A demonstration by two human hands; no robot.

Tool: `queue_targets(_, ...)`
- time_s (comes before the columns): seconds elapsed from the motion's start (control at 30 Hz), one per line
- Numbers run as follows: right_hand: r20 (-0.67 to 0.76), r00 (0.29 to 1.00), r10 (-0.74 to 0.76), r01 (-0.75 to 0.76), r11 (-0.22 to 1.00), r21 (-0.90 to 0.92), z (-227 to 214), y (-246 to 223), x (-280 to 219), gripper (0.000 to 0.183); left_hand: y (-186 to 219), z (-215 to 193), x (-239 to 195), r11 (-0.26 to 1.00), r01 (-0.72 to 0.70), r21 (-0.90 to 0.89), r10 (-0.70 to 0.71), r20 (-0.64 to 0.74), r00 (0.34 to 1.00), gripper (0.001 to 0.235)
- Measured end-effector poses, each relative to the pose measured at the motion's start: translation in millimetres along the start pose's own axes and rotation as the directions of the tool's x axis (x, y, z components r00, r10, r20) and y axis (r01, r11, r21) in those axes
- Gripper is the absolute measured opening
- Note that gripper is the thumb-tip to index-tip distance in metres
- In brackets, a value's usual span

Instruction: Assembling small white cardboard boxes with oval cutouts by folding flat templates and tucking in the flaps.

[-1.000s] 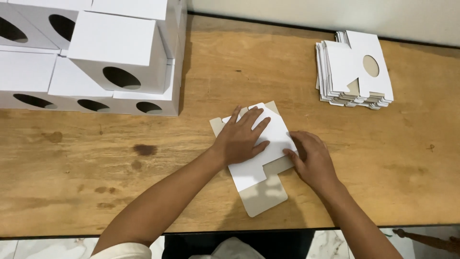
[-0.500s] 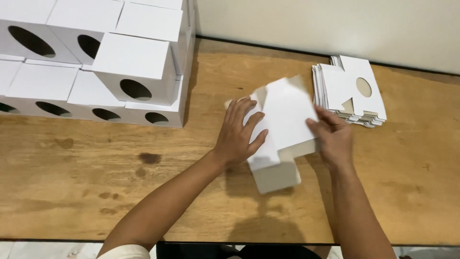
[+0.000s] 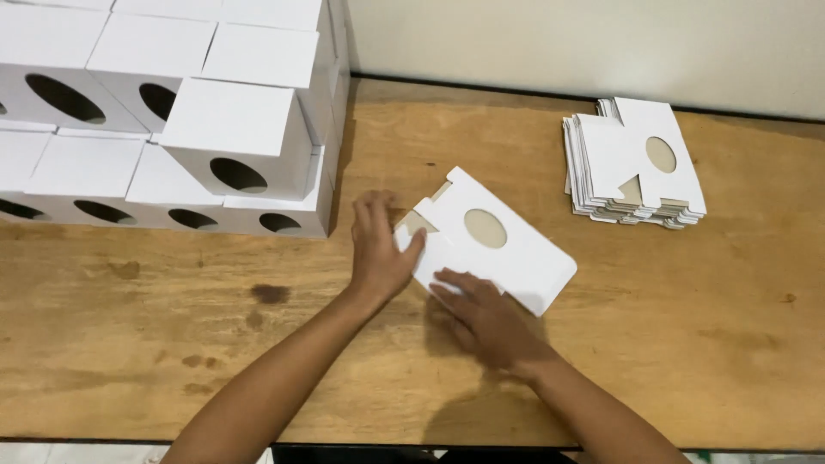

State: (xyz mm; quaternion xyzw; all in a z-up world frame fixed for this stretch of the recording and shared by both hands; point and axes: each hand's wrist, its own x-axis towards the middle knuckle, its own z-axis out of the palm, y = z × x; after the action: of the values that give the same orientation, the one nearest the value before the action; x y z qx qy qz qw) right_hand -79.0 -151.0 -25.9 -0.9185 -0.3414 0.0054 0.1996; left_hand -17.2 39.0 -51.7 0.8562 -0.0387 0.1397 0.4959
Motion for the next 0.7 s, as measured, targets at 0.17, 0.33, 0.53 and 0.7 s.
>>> queue_targets(0.17,-0.207,0.978,-0.035,0.100,0.944,0.315,-13.6,12.4,0.8,0.023,17.1,2.2,-8.8,0.876,-0.331,0.352,0.157,0.441,0.884,0.059)
queue_targets(0.33,-0.325,0.941,0.094,-0.081,0.995,0.055,-9.9,64.8,-9.3,0.025,7.9,-1.0,-9.3,0.801,-0.485,0.350,0.142,0.676,0.723,0.057)
queue_targets(0.53,-0.079,0.971,0.226,-0.238,0.936,-0.260,-1.5,59.2,-2.2,0.040,4.8,-2.5,-10.2,0.752,-0.596,0.281,0.245,0.720,0.649,0.058)
queue_targets(0.7,-0.069,0.987,0.148,-0.163,0.908,-0.386,4.5,65.8,8.5,0.043,22.9,-3.2,-5.2,0.769,-0.509,0.386,0.053,0.755,0.653,0.053)
